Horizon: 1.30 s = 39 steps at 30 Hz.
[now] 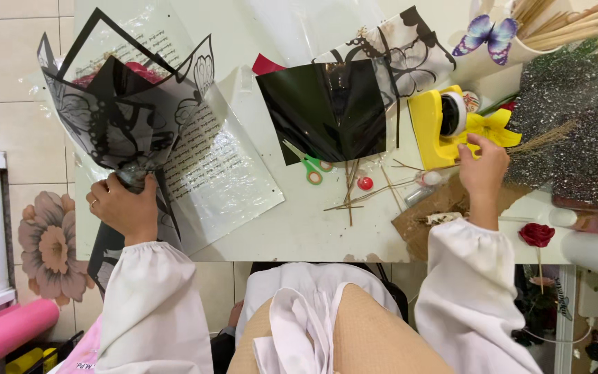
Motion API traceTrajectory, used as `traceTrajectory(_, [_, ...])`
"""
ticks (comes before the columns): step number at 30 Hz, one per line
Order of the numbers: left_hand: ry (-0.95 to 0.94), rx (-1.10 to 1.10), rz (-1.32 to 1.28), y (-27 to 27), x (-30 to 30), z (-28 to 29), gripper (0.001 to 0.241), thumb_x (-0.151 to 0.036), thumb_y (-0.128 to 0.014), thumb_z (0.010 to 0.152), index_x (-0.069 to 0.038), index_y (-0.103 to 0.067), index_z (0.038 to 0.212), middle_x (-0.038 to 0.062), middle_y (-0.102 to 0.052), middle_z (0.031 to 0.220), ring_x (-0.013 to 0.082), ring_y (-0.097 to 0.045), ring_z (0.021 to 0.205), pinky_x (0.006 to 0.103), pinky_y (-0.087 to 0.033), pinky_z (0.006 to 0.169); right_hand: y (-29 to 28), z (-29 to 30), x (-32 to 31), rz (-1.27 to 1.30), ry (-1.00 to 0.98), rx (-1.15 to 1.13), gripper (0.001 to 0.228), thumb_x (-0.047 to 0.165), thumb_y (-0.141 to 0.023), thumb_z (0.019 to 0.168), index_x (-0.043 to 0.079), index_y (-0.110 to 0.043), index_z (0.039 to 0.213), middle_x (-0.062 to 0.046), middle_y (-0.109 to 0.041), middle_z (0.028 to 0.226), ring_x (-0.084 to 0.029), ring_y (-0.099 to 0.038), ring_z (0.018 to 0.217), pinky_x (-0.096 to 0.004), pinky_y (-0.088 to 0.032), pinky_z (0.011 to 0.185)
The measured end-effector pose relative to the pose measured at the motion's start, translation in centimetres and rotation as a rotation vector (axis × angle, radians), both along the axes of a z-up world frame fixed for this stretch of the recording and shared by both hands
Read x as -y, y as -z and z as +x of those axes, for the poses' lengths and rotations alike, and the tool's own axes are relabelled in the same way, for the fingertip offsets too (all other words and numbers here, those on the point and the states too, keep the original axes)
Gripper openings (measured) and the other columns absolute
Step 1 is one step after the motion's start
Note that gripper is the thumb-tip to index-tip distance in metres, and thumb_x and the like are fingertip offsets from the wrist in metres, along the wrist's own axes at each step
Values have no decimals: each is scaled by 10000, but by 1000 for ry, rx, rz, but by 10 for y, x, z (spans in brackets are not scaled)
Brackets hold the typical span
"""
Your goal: The person wraps a bouquet of red roses with decorative black and white butterfly-patterned paper, securing it with adhesive tape and arranging the layers around the flowers.
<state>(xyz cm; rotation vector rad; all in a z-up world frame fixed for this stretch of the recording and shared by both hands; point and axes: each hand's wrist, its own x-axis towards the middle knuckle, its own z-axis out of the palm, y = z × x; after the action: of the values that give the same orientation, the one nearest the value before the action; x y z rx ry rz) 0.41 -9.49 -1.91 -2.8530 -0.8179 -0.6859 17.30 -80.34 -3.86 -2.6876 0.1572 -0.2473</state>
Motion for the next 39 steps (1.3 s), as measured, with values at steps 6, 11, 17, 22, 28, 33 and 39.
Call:
traceTrajectory(6, [-64, -16, 35, 0, 4, 5, 584, -524, -839, 795, -20, -749, 1076, 178, -668, 1025, 388, -582, 975, 508, -429, 808, 16, 53, 30, 344, 80, -502, 311, 207, -880, 836, 96, -800, 1116, -34, -737, 915, -101, -597, 853, -260, -450, 760])
traceTrajectory(11, [-96, -25, 32, 1, 3, 4, 599, -573, -809, 806, -50, -740, 1091, 146, -676, 1032, 364, -589, 969, 503, -393, 848, 11, 80, 38, 544, 221, -820, 161, 154, -784, 907, 101, -765, 1057, -13, -727, 890, -96, -478, 638, -259, -343, 495])
traceTrajectory(17, [-126, -115, 28, -2, 3, 0, 632, -632, -764, 842, -67, -742, 1123, 159, -684, 1088, 378, -587, 1020, 529, -374, 899, -15, 75, 57, 787, 239, -771, 139, 121, -767, 915, 48, -715, 1020, -38, -675, 865, -84, -461, 614, -208, -338, 476])
traceTrajectory(22, [-54, -80, 57, 8, -1, 1, 618, -592, -820, 854, -31, -756, 1103, 191, -691, 1074, 406, -590, 1021, 555, -389, 893, -56, 13, 51, 509, 262, -836, 142, 67, -803, 908, -3, -791, 1030, -133, -765, 917, -170, -508, 690, -309, -395, 590])
traceTrajectory(28, [-70, -88, 148, 8, -3, 3, 604, -606, -828, 812, -64, -767, 1071, 156, -686, 990, 371, -604, 969, 504, -406, 816, -53, -5, 41, 671, 280, -675, 210, 213, -796, 951, 21, -770, 1033, -73, -722, 825, -92, -451, 578, -222, -360, 514])
traceTrajectory(33, [-96, -101, 92, 7, 0, 3, 632, -602, -790, 842, -40, -769, 1130, 180, -696, 1039, 395, -596, 1008, 544, -384, 865, -43, -18, 17, 670, 361, -659, 199, 170, -829, 913, 29, -762, 1036, -101, -740, 862, -130, -613, 699, -257, -486, 659])
traceTrajectory(39, [-109, -108, 88, 4, 3, 4, 610, -597, -790, 840, -36, -740, 1075, 188, -691, 1041, 404, -597, 1005, 562, -395, 857, 19, -23, 40, -126, 31, -284, 219, 347, -770, 888, 150, -843, 951, -120, -762, 834, -409, -710, 860, -460, -480, 836])
